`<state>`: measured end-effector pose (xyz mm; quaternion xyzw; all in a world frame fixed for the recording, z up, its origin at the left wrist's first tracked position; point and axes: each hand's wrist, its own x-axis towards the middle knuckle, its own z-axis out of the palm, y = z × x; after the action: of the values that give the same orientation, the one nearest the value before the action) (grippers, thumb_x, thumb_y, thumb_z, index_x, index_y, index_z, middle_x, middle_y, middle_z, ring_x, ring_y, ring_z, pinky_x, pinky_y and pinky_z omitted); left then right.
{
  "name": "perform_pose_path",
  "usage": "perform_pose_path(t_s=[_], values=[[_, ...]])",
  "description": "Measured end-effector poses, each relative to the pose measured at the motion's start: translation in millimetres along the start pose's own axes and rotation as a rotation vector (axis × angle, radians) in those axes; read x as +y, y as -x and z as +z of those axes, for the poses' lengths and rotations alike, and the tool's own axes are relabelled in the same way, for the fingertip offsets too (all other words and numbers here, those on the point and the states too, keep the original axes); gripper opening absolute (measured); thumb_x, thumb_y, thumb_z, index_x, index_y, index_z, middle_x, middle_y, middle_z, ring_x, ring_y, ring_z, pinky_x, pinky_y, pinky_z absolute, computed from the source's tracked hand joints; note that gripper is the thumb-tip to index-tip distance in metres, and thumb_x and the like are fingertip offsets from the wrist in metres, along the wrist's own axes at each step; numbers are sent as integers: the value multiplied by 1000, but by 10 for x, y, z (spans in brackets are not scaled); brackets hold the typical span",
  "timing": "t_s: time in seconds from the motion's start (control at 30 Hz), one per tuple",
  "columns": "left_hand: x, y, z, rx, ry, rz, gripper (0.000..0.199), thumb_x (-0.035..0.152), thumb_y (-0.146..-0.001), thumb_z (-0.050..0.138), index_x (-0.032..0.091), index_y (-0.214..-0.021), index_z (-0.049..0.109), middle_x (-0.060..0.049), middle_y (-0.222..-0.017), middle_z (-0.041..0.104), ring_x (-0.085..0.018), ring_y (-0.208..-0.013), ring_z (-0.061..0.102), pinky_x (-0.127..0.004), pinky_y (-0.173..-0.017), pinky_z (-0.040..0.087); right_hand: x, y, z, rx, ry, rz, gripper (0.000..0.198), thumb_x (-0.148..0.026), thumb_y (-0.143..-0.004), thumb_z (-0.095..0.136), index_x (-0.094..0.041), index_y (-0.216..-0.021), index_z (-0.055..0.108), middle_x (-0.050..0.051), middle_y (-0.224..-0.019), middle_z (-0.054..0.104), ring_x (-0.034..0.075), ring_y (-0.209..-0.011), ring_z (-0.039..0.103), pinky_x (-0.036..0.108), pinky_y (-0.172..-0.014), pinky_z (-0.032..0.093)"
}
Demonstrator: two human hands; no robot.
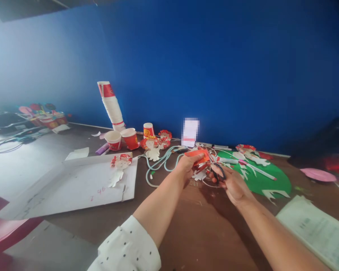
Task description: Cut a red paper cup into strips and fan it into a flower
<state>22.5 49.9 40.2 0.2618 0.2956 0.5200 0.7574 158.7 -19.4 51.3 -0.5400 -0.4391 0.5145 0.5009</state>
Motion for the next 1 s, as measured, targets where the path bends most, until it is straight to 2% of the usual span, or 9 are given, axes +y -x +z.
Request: perform_pose_path(t_s=[0.17,0.33,0.57,0.7,0.77,0.9,1.0], values=[[-13,-7,20,6,21,-24,17,12,-70,71,10,-86,66,-7,-76,69,-17,-63,66,-30,-64,55,-2,-9,-6,37,-2,-9,29,-44,-66,76,-16,-65,67,-1,-60,58,7,-50,47,19,-45,33],[4,9,19,29,23,-29,12,12,-71,69,10,-82,65,-7,-73,68,-17,-60,65,-31,-63,55,-11,11,22,18,-6,-55,32,-45,-65,76,-16,-59,64,-2,-56,55,6,-46,43,20,-43,30],[26,2,-33,5,24,-83,20,15,-71,71,13,-90,65,-7,-81,69,-18,-68,66,-30,-65,54,-58,49,16,-30,158,-120,36,-48,-69,71,-17,-54,60,-2,-56,53,9,-46,45,22,-45,31],[151,3,-173,32,11,-204,16,19,-74,67,15,-89,65,-5,-75,68,-17,-64,65,-31,-64,54,-105,33,-73,-110,293,-174,30,-48,-73,67,-18,-69,69,-1,-59,56,11,-50,47,24,-49,36],[225,2,-277,-14,-10,-277,18,25,-76,66,14,-90,65,-5,-77,69,-18,-66,66,-35,-67,54,-120,11,-152,-169,393,-195,29,-46,-74,67,-20,-84,73,-1,-62,60,12,-52,49,25,-52,38],[317,4,-420,-133,-77,-238,20,21,-71,72,12,-88,66,-6,-78,70,-17,-67,66,-32,-70,53,-114,-40,-290,-208,568,-204,36,-41,-72,70,-25,-103,74,0,-77,71,18,-64,58,28,-58,43],[322,16,-415,-225,-198,-194,25,18,-66,78,11,-87,68,-8,-80,70,-17,-69,67,-28,-70,53,-114,-47,-299,-246,543,-186,41,-38,-70,71,-25,-109,72,2,-90,74,24,-78,63,32,-67,48]])
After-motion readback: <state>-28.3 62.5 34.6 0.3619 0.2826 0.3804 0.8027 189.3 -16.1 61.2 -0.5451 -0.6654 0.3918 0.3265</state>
